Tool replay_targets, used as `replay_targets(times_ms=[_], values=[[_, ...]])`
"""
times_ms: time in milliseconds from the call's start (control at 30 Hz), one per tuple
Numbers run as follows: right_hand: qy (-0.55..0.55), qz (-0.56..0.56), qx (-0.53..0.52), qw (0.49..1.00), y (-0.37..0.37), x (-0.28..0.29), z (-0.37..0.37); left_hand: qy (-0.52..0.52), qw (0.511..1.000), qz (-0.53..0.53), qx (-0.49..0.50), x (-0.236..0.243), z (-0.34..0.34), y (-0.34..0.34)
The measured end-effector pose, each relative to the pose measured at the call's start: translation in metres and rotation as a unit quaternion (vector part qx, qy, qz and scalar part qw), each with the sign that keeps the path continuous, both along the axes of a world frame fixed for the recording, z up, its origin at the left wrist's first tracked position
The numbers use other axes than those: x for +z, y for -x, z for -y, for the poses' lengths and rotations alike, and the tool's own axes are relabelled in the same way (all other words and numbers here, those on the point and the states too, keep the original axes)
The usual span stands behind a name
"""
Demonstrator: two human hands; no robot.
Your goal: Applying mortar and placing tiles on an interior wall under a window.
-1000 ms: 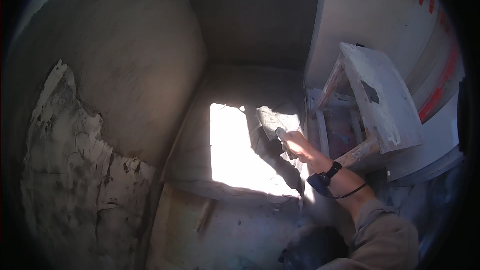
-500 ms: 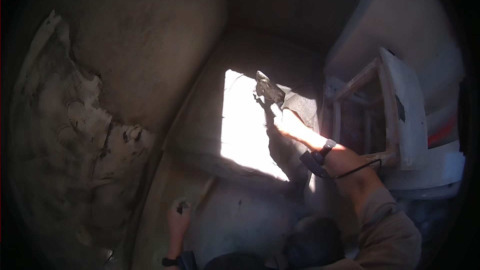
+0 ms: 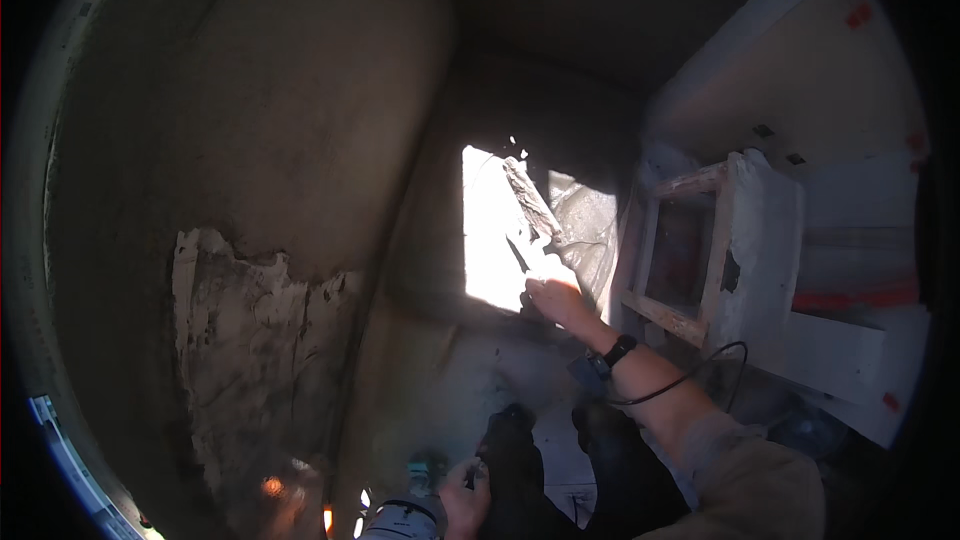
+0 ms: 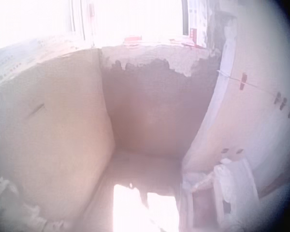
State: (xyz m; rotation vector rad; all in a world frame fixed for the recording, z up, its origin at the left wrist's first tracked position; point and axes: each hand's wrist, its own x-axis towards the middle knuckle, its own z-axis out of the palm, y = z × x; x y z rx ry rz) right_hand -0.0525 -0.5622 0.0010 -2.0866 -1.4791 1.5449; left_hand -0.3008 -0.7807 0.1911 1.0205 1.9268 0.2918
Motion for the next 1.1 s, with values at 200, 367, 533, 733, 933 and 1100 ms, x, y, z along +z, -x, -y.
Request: replay_targets(times_ms=[200, 367, 533, 733, 933, 1100], values=[[0.139, -0.201, -0.115, 0.963, 0.004, 0.017, -0.031, 0.004, 0.984, -0.005, -0.177, -0.034, -0.047, -0.028], [0.050, -0.186, -0.058, 0.980, -0.027, 0.035, -0.080, -0.043, 0.988, -0.008, -0.145, -0.060, -0.104, -0.009], [0.047, 0.178, -0.055, 0.981, -0.053, 0.045, -0.150, -0.137, 0.940, -0.203, -0.239, -0.058, -0.159, 0.068], [-0.061, 0.030, -0.198, 0.978, -0.091, -0.003, -0.247, -0.070, 0.700, -0.238, -0.670, -0.045, -0.117, 0.047], [-0.142, 0.010, -0.165, 0.976, -0.093, -0.089, -0.354, 0.029, 0.978, 0.074, -0.192, -0.062, -0.096, 0.020], [-0.118, -0.047, -0.183, 0.975, -0.075, -0.122, -0.430, 0.063, 0.990, 0.102, -0.078, -0.068, -0.108, 0.038]])
